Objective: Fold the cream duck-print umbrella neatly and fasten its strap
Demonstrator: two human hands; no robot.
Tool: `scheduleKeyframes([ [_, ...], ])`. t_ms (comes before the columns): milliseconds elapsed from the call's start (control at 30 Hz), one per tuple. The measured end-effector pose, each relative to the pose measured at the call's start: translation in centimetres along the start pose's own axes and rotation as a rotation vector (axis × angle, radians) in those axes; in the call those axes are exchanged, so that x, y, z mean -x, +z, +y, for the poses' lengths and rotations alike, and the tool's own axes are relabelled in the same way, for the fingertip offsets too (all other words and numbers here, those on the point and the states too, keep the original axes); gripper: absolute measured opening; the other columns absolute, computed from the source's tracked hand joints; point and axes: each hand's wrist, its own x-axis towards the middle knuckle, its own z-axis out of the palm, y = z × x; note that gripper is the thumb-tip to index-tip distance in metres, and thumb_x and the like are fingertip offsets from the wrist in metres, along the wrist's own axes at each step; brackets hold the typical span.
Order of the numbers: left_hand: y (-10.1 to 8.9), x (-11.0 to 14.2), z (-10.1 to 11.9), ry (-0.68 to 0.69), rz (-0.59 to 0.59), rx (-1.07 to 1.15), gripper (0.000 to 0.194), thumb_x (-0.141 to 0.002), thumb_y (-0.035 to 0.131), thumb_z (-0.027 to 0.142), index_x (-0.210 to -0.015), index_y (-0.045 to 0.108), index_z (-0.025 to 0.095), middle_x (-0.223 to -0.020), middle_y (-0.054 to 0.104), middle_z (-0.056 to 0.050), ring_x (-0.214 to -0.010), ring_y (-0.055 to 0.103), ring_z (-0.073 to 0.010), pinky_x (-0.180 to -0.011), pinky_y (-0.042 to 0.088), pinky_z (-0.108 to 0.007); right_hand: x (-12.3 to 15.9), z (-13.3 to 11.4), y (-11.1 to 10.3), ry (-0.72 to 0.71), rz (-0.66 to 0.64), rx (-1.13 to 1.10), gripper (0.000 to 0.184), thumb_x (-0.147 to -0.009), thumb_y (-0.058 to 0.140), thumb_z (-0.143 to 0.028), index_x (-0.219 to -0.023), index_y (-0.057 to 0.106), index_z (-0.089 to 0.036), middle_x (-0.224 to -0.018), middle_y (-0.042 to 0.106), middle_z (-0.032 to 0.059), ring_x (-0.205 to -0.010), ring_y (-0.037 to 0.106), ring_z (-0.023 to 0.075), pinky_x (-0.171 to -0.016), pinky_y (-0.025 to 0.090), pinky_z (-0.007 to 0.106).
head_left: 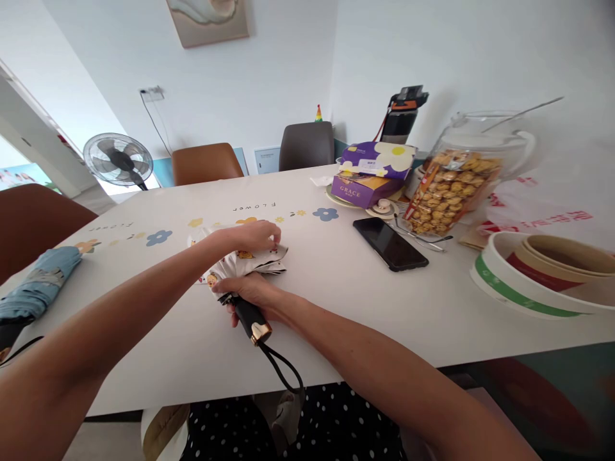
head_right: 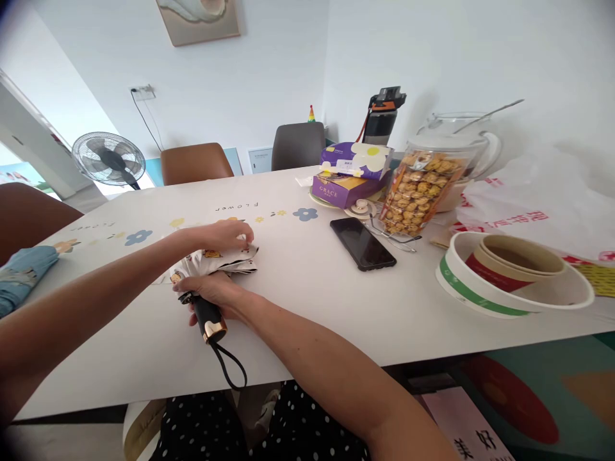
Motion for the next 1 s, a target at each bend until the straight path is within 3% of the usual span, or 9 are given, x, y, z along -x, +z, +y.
scheduleKeyframes([
  [200, -3.6, 1.9, 0.4, 0.078, 0.305, 0.139, 0.014, -0.077, 0.048, 0.027, -0.082, 0.059, 0.02, -0.092, 0.064, -0.001, -0.085, 0.056, -0.0161, -0.072, 0.042, -0.028, -0.1, -0.2, 0.0, -0.021, 0.013, -0.102, 0.027, -0.061, 0.072, -0.027, -0.076, 0.053, -0.013, -0.056, 0.047, -0.0032, -0.043, 0.046, 0.0091, -0.033, 0.048, 0.025],
  [400, -5.5, 6.8, 0.8, 0.043, 0.635, 0.118, 0.01, -0.079, 0.05, 0.026, -0.083, 0.058, 0.02, -0.087, 0.063, -0.001, -0.08, 0.055, -0.0138, -0.068, 0.042, -0.026, 0.5, -0.5, 0.1, -0.013, -0.026, -0.186, 0.021, -0.064, 0.07, -0.019, -0.076, 0.054, -0.011, -0.058, 0.046, -0.0031, -0.046, 0.044, 0.0071, -0.037, 0.049, 0.023],
  [533, -5.5, 11.4, -0.4, -0.072, 0.849, 0.156, 0.009, -0.081, 0.052, 0.025, -0.085, 0.057, 0.02, -0.087, 0.063, -0.001, -0.08, 0.056, -0.0125, -0.069, 0.043, -0.026, 0.7, -0.5, 0.2, -0.022, -0.033, -0.233, 0.015, -0.066, 0.067, -0.014, -0.073, 0.054, -0.009, -0.062, 0.05, -0.0004, -0.055, 0.052, 0.0104, -0.049, 0.057, 0.033],
  [633, -4.0, 14.7, -2.5, -0.079, 0.934, 0.45, 0.007, -0.08, 0.053, 0.021, -0.087, 0.053, 0.02, -0.09, 0.066, -0.001, -0.087, 0.059, -0.0148, -0.075, 0.046, -0.029, 0.7, -0.5, 0.1, -0.042, -0.042, -0.263, 0.015, -0.067, 0.066, -0.012, -0.075, 0.054, -0.009, -0.068, 0.054, 0.0027, -0.068, 0.06, 0.0159, -0.057, 0.059, 0.039],
  [700, -2.4, 16.6, -4.3, -0.053, 0.928, 0.621, 0.011, -0.077, 0.057, 0.021, -0.085, 0.05, 0.021, -0.088, 0.067, 0.0, -0.094, 0.059, -0.0174, -0.083, 0.045, -0.033, 0.7, -0.7, -0.2, -0.03, -0.036, -0.257, 0.016, -0.066, 0.067, -0.013, -0.077, 0.056, -0.009, -0.071, 0.057, 0.0039, -0.072, 0.062, 0.0177, -0.058, 0.059, 0.038],
  [800, 0.3, 19.1, -6.7, -0.245, 0.814, 0.736, 0.011, -0.08, 0.056, 0.029, -0.088, 0.051, 0.024, -0.091, 0.066, 0.005, -0.095, 0.057, -0.0161, -0.09, 0.042, -0.034, 0.9, -1.0, -0.7, 0.005, -0.006, -0.199, 0.02, -0.066, 0.07, -0.018, -0.079, 0.057, -0.01, -0.071, 0.057, 0.0033, -0.063, 0.06, 0.0133, -0.051, 0.057, 0.027],
  [900, 2.6, 20.6, -8.3, -0.415, 0.63, 0.686, 0.023, -0.078, 0.057, 0.037, -0.101, 0.056, 0.03, -0.09, 0.066, 0.007, -0.094, 0.054, -0.0179, -0.089, 0.041, -0.034, 1.5, -1.6, -0.8, 0.033, 0.026, -0.174, 0.024, -0.066, 0.072, -0.026, -0.079, 0.056, -0.012, -0.063, 0.054, -0.0001, -0.046, 0.05, 0.0062, -0.038, 0.046, 0.016],
  [1000, 4.0, 20.9, -8.9, -0.417, 0.509, 0.661, 0.019, -0.076, 0.059, 0.04, -0.091, 0.063, 0.03, -0.095, 0.066, 0.005, -0.099, 0.054, -0.0216, -0.091, 0.039, -0.035, 2.3, -2.4, -0.8, 0.044, 0.011, -0.177, 0.033, -0.066, 0.072, -0.036, -0.084, 0.053, -0.017, -0.06, 0.051, -0.0026, -0.042, 0.046, 0.0059, -0.031, 0.037, 0.014],
])
